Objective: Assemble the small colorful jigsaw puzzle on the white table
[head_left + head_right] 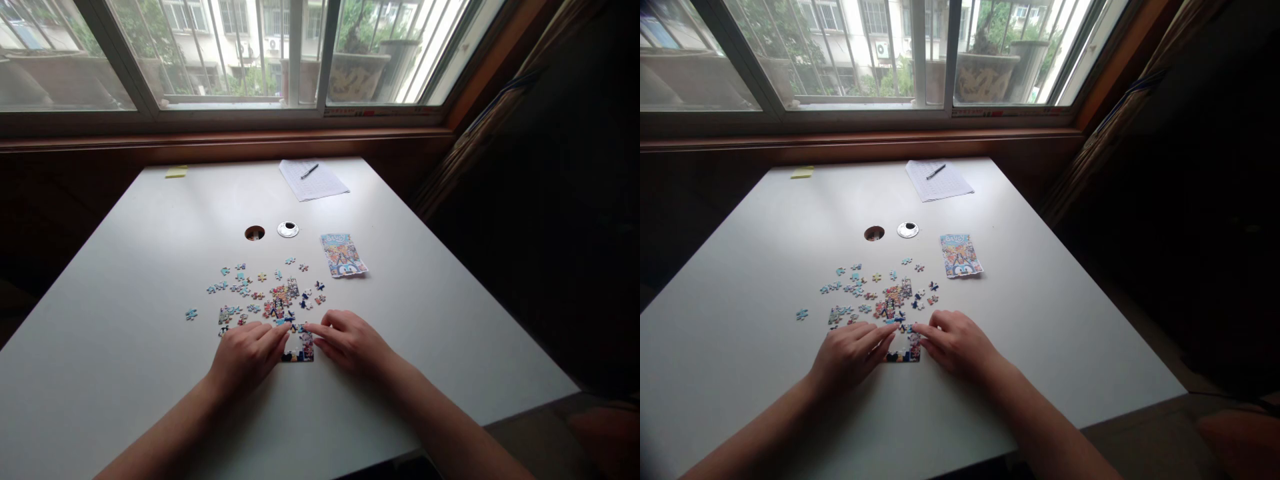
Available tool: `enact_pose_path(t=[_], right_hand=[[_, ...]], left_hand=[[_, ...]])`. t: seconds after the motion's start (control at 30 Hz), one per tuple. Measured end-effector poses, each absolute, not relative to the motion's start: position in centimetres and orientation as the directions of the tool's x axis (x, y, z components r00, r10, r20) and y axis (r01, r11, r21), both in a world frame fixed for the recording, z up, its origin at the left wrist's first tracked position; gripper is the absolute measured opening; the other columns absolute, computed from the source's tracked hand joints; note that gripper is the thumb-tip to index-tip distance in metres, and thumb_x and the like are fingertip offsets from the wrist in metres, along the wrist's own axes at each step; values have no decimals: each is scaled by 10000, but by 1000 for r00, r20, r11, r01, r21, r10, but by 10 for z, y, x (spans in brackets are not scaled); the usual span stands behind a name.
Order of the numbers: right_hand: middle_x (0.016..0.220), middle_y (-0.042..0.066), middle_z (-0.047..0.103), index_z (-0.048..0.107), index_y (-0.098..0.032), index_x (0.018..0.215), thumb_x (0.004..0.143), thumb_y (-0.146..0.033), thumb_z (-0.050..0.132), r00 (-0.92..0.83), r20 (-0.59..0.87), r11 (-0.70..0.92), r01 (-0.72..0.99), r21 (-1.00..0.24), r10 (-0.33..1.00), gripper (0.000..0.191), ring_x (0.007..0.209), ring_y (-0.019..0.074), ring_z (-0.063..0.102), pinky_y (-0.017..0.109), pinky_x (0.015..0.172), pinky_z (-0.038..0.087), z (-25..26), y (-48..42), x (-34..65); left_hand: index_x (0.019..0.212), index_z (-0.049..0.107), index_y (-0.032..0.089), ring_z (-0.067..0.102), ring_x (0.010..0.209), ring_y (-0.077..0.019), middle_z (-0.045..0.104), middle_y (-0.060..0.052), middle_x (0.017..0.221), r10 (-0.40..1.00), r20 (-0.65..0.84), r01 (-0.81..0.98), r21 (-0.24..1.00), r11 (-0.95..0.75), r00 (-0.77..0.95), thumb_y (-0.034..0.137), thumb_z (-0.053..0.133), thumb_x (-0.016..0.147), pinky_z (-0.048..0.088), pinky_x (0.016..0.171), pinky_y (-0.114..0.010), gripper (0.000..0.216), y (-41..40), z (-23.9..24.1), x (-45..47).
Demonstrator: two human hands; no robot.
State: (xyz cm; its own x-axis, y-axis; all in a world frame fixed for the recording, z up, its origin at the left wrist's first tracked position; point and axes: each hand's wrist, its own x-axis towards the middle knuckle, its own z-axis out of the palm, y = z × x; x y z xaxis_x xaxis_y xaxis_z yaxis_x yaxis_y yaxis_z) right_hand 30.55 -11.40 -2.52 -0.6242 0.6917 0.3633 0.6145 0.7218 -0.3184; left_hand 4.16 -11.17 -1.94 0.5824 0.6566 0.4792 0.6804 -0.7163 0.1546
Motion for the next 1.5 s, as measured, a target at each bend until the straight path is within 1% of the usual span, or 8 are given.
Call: enact_pose_path(t=[0.17, 0.33, 0.57, 0.77, 1.03, 1.17, 1.33, 1.5], right_hand=[[899, 60, 630, 644, -232, 1278, 987, -233, 527, -595, 361, 695, 590, -410, 718, 313, 775, 166, 578, 300, 714, 457, -27, -113, 309], [890, 64, 630, 675, -212, 1206, 987, -204, 516, -506, 367, 624, 598, -503, 781, 271, 783, 169, 589, 298, 727, 478, -24, -111, 312], [834, 49, 619, 705, -204, 1105, 987, -211, 516, -409, 371, 552, 618, -560, 834, 223, 709, 149, 566, 272, 667, 459, -22, -111, 314], [812, 45, 616, 710, -196, 1073, 989, -220, 513, -406, 361, 543, 622, -564, 839, 216, 683, 140, 548, 271, 662, 449, -21, -111, 313], [805, 37, 606, 708, -202, 1059, 983, -222, 521, -381, 346, 514, 639, -572, 858, 202, 670, 139, 538, 271, 667, 442, -23, -111, 315], [813, 39, 617, 712, -200, 1027, 974, -218, 533, -380, 334, 506, 643, -575, 863, 187, 659, 133, 535, 267, 653, 439, -23, -110, 315], [820, 48, 635, 722, -204, 1012, 964, -216, 554, -434, 341, 552, 638, -537, 834, 175, 698, 145, 555, 276, 666, 438, -23, -110, 314], [840, 52, 648, 731, -213, 1030, 962, -218, 565, -502, 350, 612, 625, -486, 791, 180, 756, 160, 578, 304, 719, 441, -24, -109, 313]], left_hand=[[1086, 702, 228, 654, 673, -149, 725, 4, 778, 695, 492, 662, 277, -697, 525, 242, 577, 974, 435, 634, -271, 168, -110, -17, 36], [1045, 705, 232, 697, 762, -155, 757, -3, 864, 735, 492, 640, 386, -664, 467, 223, 609, 954, 488, 721, -266, 133, -108, -17, 33], [906, 674, 203, 694, 762, -147, 738, -3, 817, 761, 484, 611, 464, -642, 432, 199, 616, 944, 486, 727, -255, 69, -107, -17, 32], [831, 636, 195, 627, 669, -126, 672, 12, 712, 773, 486, 612, 484, -626, 407, 199, 624, 936, 447, 680, -251, 105, -106, -18, 32], [730, 583, 184, 464, 541, -101, 490, 42, 587, 790, 506, 633, 494, -595, 347, 220, 609, 939, 362, 582, -238, 213, -103, -18, 31], [767, 602, 185, 448, 527, -99, 478, 48, 584, 792, 517, 635, 501, -587, 325, 223, 611, 936, 355, 569, -234, 174, -104, -16, 30], [817, 619, 187, 453, 521, -98, 483, 55, 582, 789, 533, 641, 497, -585, 307, 220, 615, 931, 367, 575, -232, 119, -104, -17, 30], [777, 611, 185, 466, 526, -105, 503, 44, 581, 794, 513, 661, 476, -579, 325, 231, 584, 942, 372, 579, -241, 174, -102, -12, 25]])
